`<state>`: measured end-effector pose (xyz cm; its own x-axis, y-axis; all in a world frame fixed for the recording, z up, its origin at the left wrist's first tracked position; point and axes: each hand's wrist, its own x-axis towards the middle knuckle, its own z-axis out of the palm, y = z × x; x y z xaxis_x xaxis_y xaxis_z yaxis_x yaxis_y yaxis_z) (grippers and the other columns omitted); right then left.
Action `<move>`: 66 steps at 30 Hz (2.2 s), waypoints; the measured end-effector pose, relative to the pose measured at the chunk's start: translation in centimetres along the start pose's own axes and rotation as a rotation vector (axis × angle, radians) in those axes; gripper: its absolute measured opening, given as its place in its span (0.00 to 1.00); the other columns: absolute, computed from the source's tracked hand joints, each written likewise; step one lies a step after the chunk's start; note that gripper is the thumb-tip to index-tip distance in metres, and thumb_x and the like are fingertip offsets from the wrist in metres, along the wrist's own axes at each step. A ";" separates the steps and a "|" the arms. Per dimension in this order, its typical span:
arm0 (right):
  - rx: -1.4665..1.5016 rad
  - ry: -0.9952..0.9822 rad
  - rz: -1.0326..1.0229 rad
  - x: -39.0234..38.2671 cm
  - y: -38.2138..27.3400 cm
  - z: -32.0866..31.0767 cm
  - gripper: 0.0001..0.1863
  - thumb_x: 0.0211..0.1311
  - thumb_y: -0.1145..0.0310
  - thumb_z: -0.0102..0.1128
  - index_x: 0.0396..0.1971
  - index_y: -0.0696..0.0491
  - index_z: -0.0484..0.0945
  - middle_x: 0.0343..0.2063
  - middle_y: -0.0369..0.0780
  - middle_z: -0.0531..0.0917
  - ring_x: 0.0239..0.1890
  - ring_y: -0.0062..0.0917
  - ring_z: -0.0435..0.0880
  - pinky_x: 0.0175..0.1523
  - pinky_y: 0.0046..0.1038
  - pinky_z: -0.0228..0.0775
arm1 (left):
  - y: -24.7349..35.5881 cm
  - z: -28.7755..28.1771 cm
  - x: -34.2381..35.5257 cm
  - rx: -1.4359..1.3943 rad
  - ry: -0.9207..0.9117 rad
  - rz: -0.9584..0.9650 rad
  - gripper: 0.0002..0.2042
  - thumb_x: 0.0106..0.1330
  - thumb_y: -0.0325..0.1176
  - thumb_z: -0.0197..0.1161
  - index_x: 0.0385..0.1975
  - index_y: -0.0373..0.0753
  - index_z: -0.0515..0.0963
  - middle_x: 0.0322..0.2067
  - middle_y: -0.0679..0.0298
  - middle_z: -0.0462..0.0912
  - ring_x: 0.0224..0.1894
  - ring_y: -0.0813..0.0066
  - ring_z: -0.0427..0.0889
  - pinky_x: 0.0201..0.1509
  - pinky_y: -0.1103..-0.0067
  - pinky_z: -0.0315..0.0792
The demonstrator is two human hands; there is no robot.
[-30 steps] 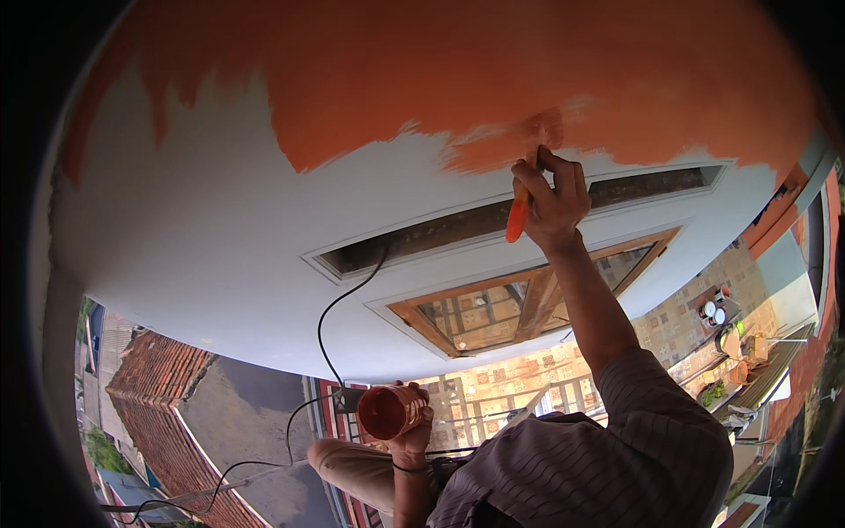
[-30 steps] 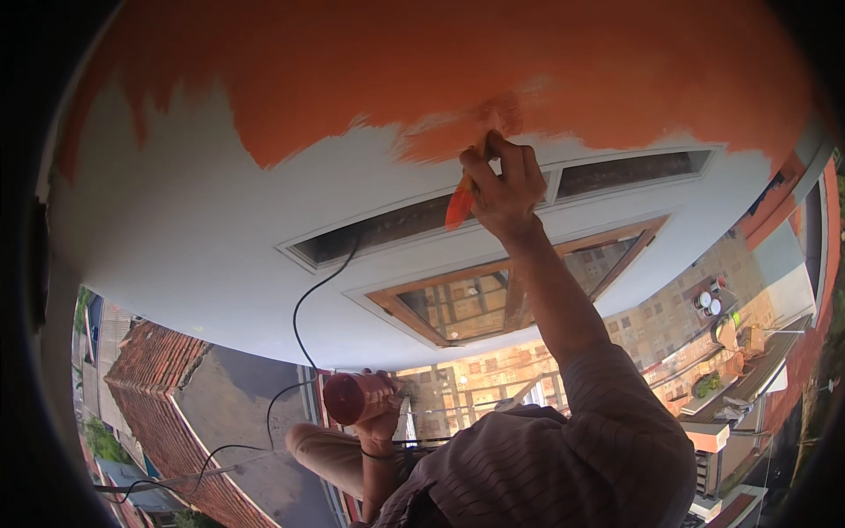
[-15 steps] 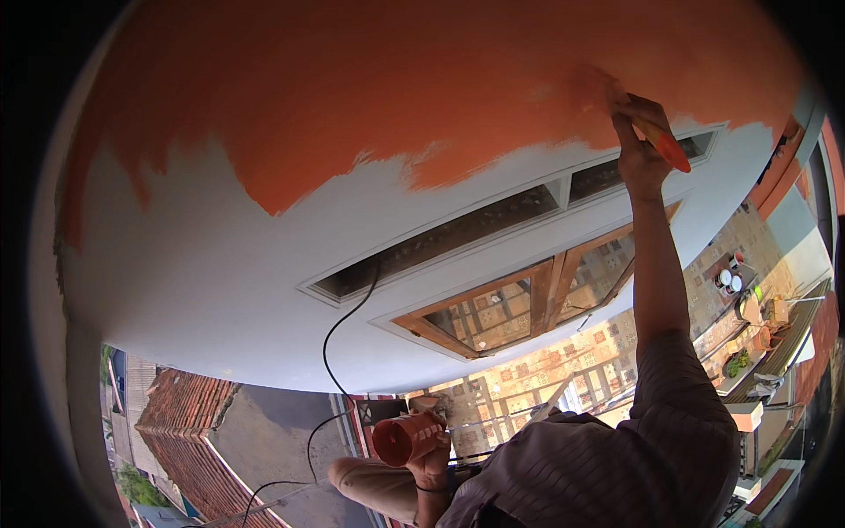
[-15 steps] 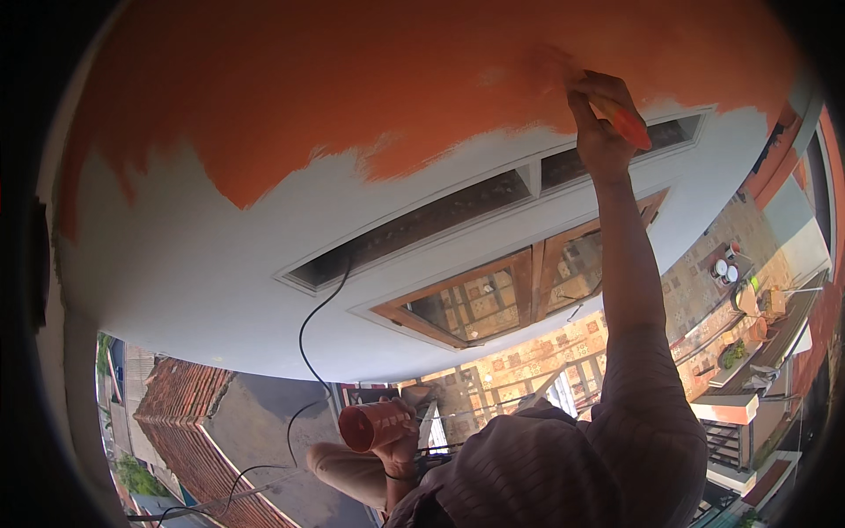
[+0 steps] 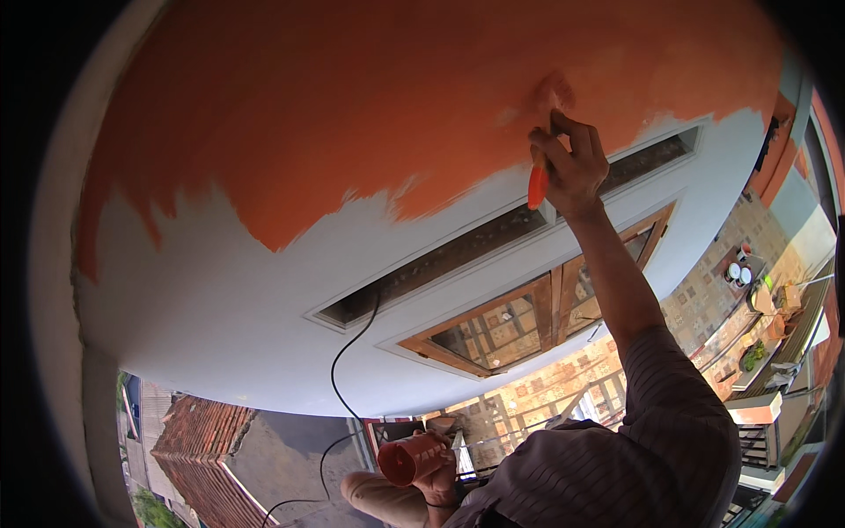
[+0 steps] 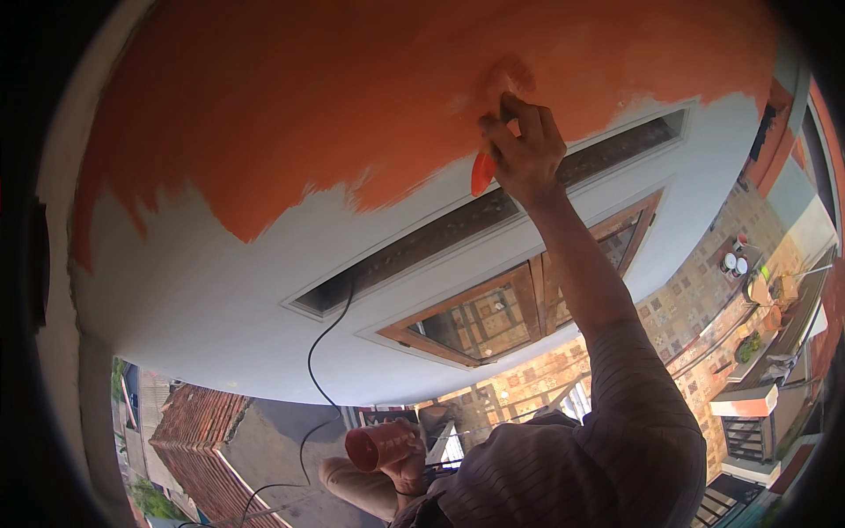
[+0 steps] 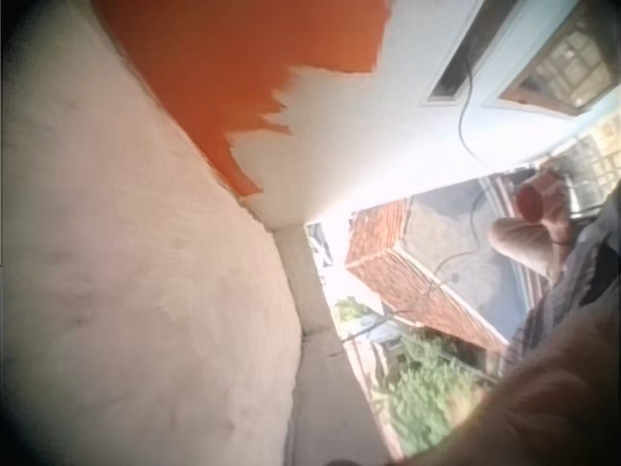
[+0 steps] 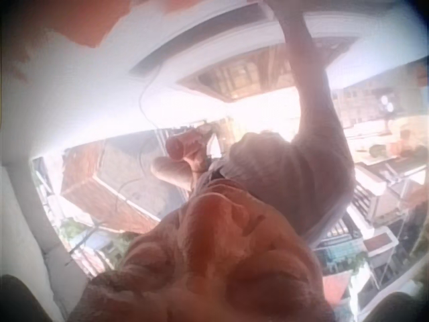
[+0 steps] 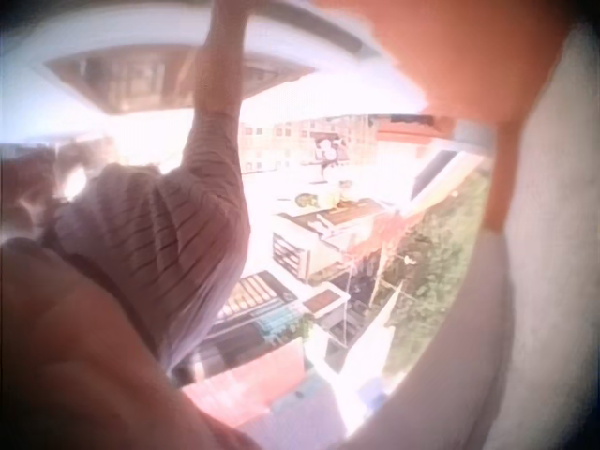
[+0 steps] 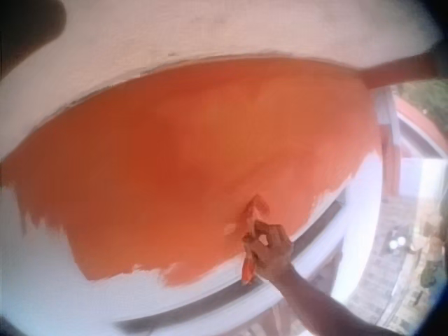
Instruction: The person paints a white ceiling with orange paint using a brush and a small container. They repeatedly dip the brush into the container and apply paint in broad strokes across the ceiling surface.
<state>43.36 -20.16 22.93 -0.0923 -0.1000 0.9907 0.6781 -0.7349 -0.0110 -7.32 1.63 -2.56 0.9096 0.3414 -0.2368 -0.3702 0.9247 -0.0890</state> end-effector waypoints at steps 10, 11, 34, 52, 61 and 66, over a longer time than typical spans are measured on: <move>0.746 -0.186 -0.090 0.2 -5.8 -1.4 0.10 0.56 0.76 0.78 0.34 0.49 0.84 0.47 0.42 0.85 0.41 0.28 0.88 0.39 0.27 0.84 | -1.1 1.9 1.8 0.104 -0.055 -0.102 0.28 0.67 0.49 0.70 0.65 0.43 0.77 0.64 0.60 0.78 0.67 0.59 0.74 0.58 0.58 0.79; 0.700 -0.108 0.033 0.7 -3.4 -1.5 0.07 0.63 0.80 0.74 0.37 0.53 0.85 0.47 0.44 0.87 0.43 0.26 0.90 0.41 0.25 0.84 | -1.3 1.7 1.5 0.110 -0.059 -0.104 0.27 0.67 0.48 0.70 0.64 0.44 0.78 0.64 0.61 0.78 0.67 0.59 0.74 0.58 0.58 0.78; 0.156 -0.084 0.160 -0.7 6.9 -4.6 0.13 0.54 0.77 0.76 0.37 0.46 0.87 0.42 0.43 0.88 0.41 0.35 0.91 0.42 0.31 0.84 | -0.7 0.2 1.1 -0.022 -0.056 -0.119 0.26 0.70 0.48 0.68 0.65 0.45 0.80 0.63 0.53 0.78 0.66 0.54 0.76 0.60 0.56 0.79; 0.136 0.056 0.215 4.0 2.6 -0.7 0.10 0.57 0.76 0.74 0.36 0.44 0.88 0.38 0.39 0.87 0.40 0.32 0.91 0.37 0.32 0.84 | -0.8 1.0 1.5 0.044 0.013 -0.017 0.24 0.71 0.48 0.67 0.59 0.39 0.82 0.57 0.49 0.82 0.57 0.48 0.82 0.58 0.57 0.84; 0.507 -0.026 -0.268 8.0 -19.8 5.6 0.17 0.42 0.73 0.75 0.32 0.42 0.79 0.42 0.34 0.77 0.36 0.24 0.81 0.38 0.27 0.78 | 2.5 1.9 3.2 0.186 -0.160 -0.041 0.24 0.72 0.50 0.66 0.61 0.40 0.80 0.58 0.48 0.79 0.58 0.47 0.79 0.56 0.59 0.84; 0.931 -0.223 -0.473 8.2 -24.9 5.8 0.16 0.48 0.81 0.75 0.33 0.45 0.83 0.41 0.35 0.80 0.34 0.24 0.84 0.32 0.24 0.79 | 3.2 0.8 4.3 0.129 -0.204 -0.041 0.29 0.68 0.55 0.69 0.61 0.41 0.78 0.58 0.49 0.80 0.59 0.46 0.79 0.54 0.58 0.84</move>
<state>29.99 1.19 32.16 -0.4206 0.2556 0.8705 0.9069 0.1442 0.3959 -4.49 6.14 -3.11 0.9475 0.3179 -0.0338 -0.3169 0.9479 0.0331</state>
